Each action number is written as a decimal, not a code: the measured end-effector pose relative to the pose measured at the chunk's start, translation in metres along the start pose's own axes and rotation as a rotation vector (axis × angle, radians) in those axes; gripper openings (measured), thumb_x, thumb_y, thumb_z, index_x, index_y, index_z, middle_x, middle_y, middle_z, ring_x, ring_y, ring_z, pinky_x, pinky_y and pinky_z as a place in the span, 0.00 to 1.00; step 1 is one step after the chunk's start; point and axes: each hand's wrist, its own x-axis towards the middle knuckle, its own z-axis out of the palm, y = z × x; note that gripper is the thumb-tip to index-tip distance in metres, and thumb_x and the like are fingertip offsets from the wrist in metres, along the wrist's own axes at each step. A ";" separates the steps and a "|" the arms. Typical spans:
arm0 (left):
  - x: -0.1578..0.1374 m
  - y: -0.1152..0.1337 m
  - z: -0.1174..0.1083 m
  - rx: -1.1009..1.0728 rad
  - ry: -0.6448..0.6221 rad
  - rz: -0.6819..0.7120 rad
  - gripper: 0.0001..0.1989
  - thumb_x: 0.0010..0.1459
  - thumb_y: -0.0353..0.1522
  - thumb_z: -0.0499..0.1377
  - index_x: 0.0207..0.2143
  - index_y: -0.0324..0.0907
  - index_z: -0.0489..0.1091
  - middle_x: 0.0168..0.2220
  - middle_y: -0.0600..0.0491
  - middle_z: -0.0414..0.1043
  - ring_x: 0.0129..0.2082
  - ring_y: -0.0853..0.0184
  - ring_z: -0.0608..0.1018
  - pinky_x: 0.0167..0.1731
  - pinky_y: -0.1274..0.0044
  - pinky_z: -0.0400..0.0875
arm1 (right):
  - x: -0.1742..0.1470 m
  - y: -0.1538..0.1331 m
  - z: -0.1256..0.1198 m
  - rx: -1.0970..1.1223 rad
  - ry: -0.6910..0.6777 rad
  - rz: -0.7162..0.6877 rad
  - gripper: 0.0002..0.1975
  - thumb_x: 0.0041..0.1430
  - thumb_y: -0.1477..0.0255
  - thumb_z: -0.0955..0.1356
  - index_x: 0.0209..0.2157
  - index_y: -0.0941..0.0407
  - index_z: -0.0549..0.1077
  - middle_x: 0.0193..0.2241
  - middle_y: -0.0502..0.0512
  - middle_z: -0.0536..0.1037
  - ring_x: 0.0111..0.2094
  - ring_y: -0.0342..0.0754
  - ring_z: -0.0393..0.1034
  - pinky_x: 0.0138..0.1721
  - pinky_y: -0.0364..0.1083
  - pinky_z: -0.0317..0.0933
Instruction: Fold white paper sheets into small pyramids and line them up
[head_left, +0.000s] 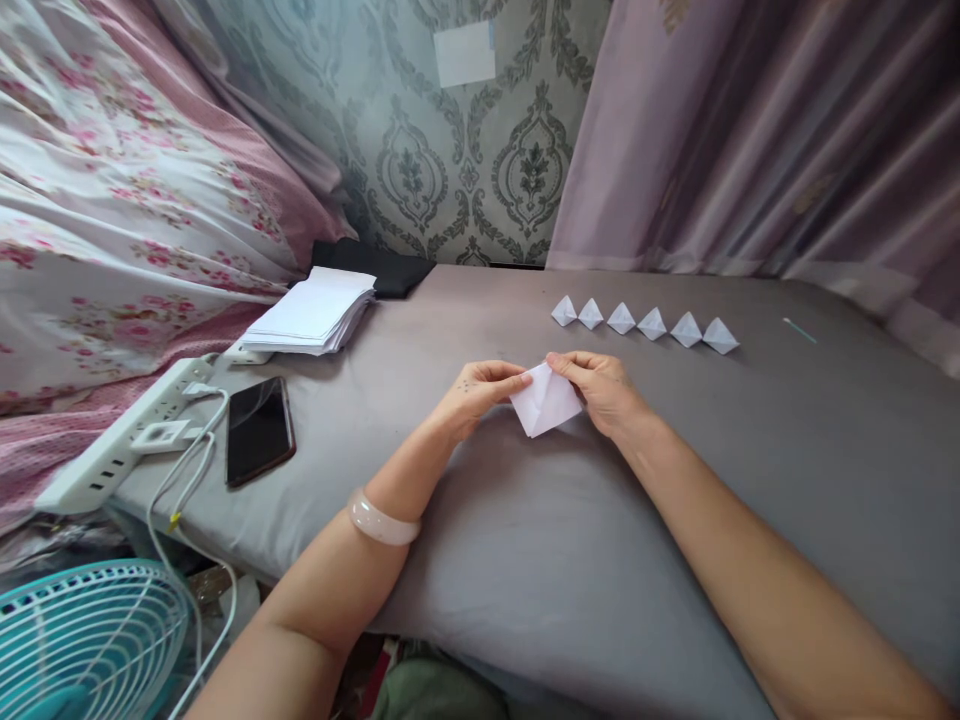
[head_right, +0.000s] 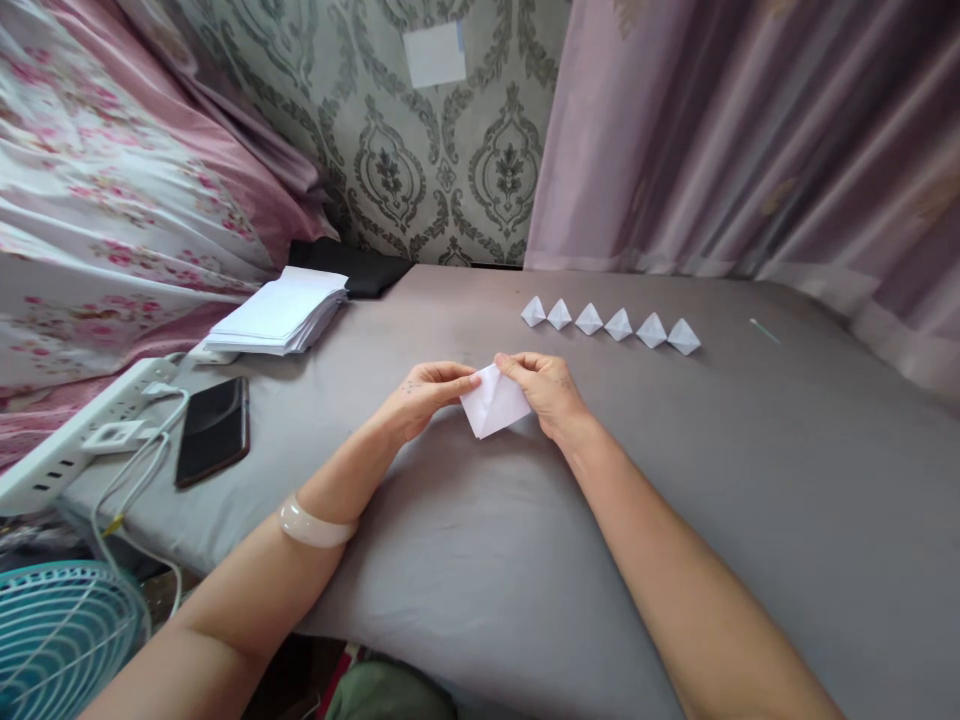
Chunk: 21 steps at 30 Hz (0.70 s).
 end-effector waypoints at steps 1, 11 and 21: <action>0.001 -0.001 -0.001 0.004 0.003 -0.010 0.13 0.44 0.35 0.70 0.31 0.36 0.78 0.31 0.47 0.77 0.31 0.67 0.76 0.36 0.73 0.70 | 0.001 0.001 -0.001 0.016 -0.012 0.030 0.17 0.39 0.57 0.75 0.23 0.56 0.75 0.21 0.51 0.76 0.22 0.43 0.66 0.24 0.44 0.60; 0.011 -0.008 -0.006 -0.127 0.113 -0.166 0.11 0.43 0.31 0.70 0.31 0.35 0.77 0.32 0.45 0.77 0.33 0.65 0.77 0.37 0.73 0.73 | -0.005 0.003 -0.019 -0.125 -0.106 0.255 0.12 0.48 0.62 0.74 0.26 0.58 0.78 0.26 0.57 0.78 0.25 0.43 0.69 0.26 0.43 0.66; 0.021 -0.016 0.001 0.533 0.099 0.008 0.12 0.49 0.30 0.65 0.38 0.38 0.74 0.25 0.53 0.71 0.21 0.71 0.70 0.28 0.75 0.68 | -0.007 0.027 -0.029 -0.856 0.088 -0.120 0.07 0.53 0.69 0.67 0.29 0.54 0.78 0.26 0.55 0.77 0.27 0.48 0.70 0.30 0.47 0.62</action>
